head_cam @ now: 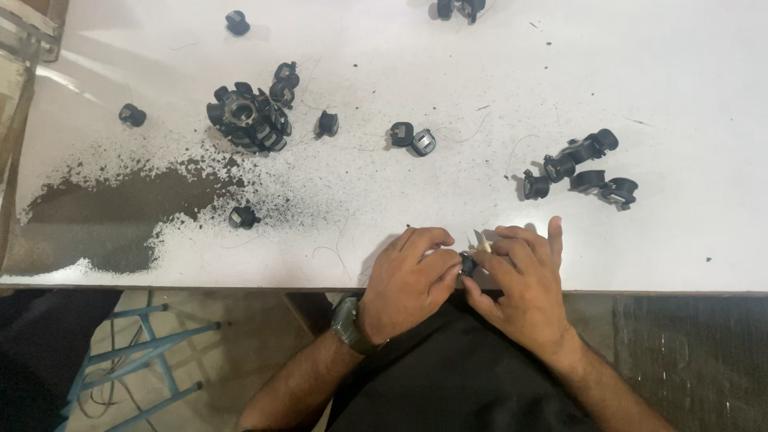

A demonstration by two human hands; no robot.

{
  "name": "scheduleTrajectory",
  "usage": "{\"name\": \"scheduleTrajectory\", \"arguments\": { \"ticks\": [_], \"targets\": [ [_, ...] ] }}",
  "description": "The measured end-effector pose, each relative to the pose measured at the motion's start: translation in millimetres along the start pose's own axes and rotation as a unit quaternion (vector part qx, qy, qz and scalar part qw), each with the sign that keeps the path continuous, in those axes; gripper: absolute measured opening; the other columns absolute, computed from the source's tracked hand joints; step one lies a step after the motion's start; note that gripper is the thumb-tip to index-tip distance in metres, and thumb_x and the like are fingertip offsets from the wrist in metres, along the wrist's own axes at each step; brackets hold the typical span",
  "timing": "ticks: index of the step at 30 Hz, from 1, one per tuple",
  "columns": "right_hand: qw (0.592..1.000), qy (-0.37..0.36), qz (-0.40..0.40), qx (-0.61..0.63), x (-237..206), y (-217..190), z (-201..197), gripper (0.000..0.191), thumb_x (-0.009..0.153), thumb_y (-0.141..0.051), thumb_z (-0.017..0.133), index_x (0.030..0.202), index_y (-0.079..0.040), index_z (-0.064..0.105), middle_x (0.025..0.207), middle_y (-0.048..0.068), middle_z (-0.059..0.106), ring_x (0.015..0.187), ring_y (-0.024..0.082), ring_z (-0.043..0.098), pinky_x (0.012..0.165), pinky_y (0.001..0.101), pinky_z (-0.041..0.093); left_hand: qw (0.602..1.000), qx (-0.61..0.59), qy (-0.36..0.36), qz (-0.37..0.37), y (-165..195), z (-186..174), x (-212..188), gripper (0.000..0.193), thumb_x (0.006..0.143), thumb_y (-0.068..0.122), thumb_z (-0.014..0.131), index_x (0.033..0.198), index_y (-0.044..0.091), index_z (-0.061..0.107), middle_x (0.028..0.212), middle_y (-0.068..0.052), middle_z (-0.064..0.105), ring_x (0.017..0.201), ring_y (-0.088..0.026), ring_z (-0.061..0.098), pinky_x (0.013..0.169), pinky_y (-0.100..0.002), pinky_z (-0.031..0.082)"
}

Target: The person sits at a white workbench and assembles small black plastic rotor-like components, fitting small black pieces into a central hub one at a time using a small handheld tool, then sets each finished assembly aside with the growing pile of completed units.

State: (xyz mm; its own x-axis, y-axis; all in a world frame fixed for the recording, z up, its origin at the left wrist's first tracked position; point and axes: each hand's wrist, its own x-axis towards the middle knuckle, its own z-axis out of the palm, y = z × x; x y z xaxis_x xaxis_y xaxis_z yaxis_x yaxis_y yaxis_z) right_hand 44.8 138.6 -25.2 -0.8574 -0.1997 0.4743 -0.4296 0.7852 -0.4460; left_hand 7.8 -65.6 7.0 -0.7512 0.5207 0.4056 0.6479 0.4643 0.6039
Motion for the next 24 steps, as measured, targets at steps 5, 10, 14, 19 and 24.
{"name": "scheduleTrajectory", "arguments": {
  "ticks": [5,10,14,19,24],
  "targets": [
    [1.0,0.008,0.007,0.002,0.4,-0.9,0.2,0.039,0.07,-0.021,0.088,0.104,-0.01,0.073,0.104,0.006,0.062,0.122,0.03,0.055,0.125,0.0648,0.014,0.987,-0.112,0.019,-0.117,0.4,-4.0,-2.1,0.008,0.091,0.008,0.071,0.097,0.006,0.067,0.097,-0.006,0.067,0.081,-0.023,0.067,0.068,-0.035,0.055],
    [1.0,0.012,0.004,0.002,-3.3,0.5,1.9,0.038,0.072,-0.021,0.087,0.106,-0.01,0.074,0.102,0.008,0.061,0.121,0.031,0.056,0.124,0.0638,0.014,0.989,-0.08,-0.008,-0.127,-4.3,1.1,-7.0,0.009,0.087,0.008,0.07,0.09,0.005,0.063,0.082,-0.006,0.065,0.07,-0.023,0.065,0.061,-0.036,0.052],
    [0.995,0.075,-0.032,0.059,-15.6,-1.0,4.8,0.033,0.08,-0.007,0.081,0.111,-0.012,0.068,0.102,0.005,0.064,0.118,0.03,0.062,0.126,0.0592,0.024,0.987,-0.032,-0.055,-0.146,-9.1,15.4,-7.3,0.014,0.087,0.01,0.07,0.083,0.006,0.057,0.073,-0.005,0.061,0.063,-0.021,0.063,0.058,-0.038,0.051],
    [0.986,0.067,-0.044,0.146,-25.0,0.0,18.6,0.038,0.079,0.005,0.075,0.11,-0.007,0.058,0.097,0.01,0.066,0.107,0.031,0.069,0.12,0.0594,0.039,0.994,-0.048,0.017,-0.099,-7.2,27.7,-12.9,0.014,0.082,0.008,0.07,0.085,0.006,0.056,0.076,-0.009,0.062,0.069,-0.028,0.063,0.063,-0.042,0.051],
    [0.99,0.065,-0.044,0.121,-26.0,3.3,22.5,0.036,0.077,0.005,0.076,0.106,-0.006,0.059,0.094,0.01,0.067,0.104,0.03,0.07,0.12,0.0606,0.038,0.992,-0.064,0.033,-0.1,-7.2,30.2,-13.2,0.015,0.081,0.008,0.07,0.085,0.006,0.056,0.077,-0.009,0.062,0.071,-0.03,0.064,0.064,-0.043,0.052]
  ]
}}
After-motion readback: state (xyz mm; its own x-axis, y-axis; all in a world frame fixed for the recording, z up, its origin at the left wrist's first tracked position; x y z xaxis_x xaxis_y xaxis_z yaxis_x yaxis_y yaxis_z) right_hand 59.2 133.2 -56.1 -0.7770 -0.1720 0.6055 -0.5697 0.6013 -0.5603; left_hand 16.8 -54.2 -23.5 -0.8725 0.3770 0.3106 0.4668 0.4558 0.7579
